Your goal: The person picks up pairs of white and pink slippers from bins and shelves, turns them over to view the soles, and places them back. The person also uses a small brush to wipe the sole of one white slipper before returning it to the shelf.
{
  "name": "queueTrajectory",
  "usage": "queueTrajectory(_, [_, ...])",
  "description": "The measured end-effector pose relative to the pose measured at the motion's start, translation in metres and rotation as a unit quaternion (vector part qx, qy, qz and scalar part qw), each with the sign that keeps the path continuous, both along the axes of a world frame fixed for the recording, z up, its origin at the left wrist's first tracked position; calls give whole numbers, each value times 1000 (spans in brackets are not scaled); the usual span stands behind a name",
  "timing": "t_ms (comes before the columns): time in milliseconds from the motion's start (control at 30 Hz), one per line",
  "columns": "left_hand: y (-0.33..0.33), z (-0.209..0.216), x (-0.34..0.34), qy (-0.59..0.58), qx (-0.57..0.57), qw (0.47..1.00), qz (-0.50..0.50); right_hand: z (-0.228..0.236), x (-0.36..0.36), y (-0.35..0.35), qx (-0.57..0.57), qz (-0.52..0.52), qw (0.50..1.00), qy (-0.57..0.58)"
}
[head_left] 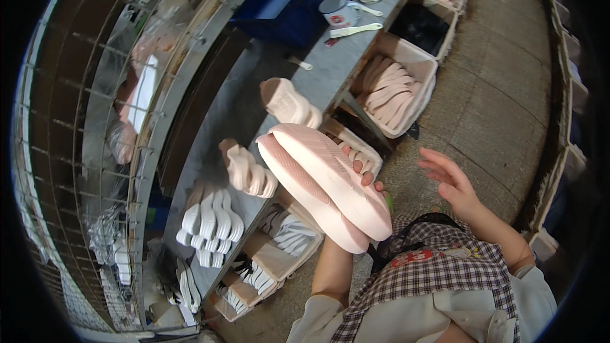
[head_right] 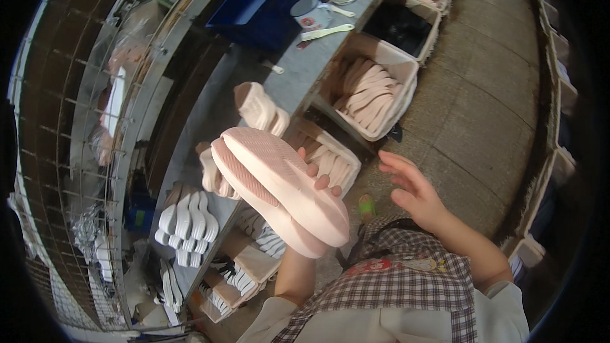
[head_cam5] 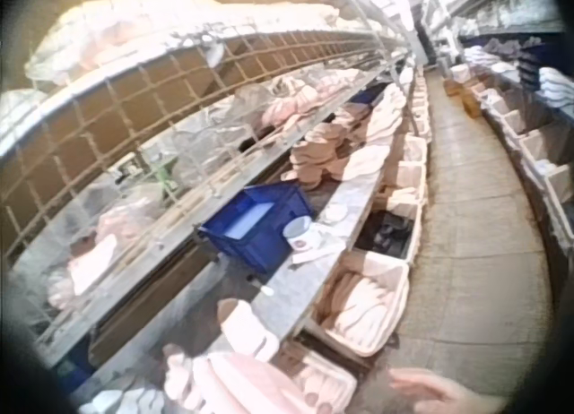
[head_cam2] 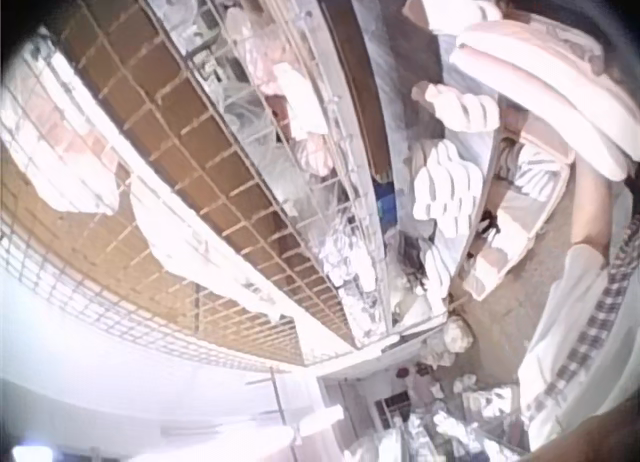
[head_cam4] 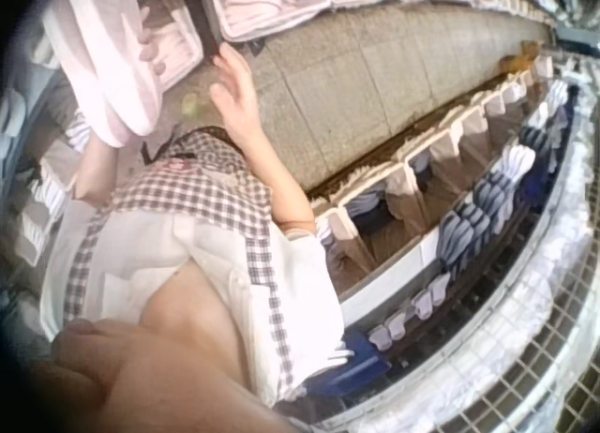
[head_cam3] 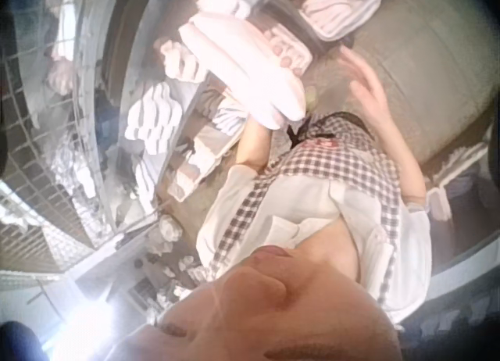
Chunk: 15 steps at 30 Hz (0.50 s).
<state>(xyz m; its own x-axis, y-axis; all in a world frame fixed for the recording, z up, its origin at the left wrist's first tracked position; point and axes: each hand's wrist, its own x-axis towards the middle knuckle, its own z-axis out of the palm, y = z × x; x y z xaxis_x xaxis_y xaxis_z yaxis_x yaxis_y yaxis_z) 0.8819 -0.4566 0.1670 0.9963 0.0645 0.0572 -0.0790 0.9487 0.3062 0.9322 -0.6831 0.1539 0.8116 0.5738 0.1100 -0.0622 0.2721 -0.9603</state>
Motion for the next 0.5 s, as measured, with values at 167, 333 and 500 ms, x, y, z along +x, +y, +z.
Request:
queueTrajectory(167, [14,10,-13,17,3,998,52,-19,-2,3,-10,12,998,55])
queueTrajectory(333, [29,5,-15,-43,15,998,53,-35,-2,12,-15,25,995,91])
queueTrajectory(500, [44,-13,-16,-45,12,996,73,-41,2,23,-12,28,993,113])
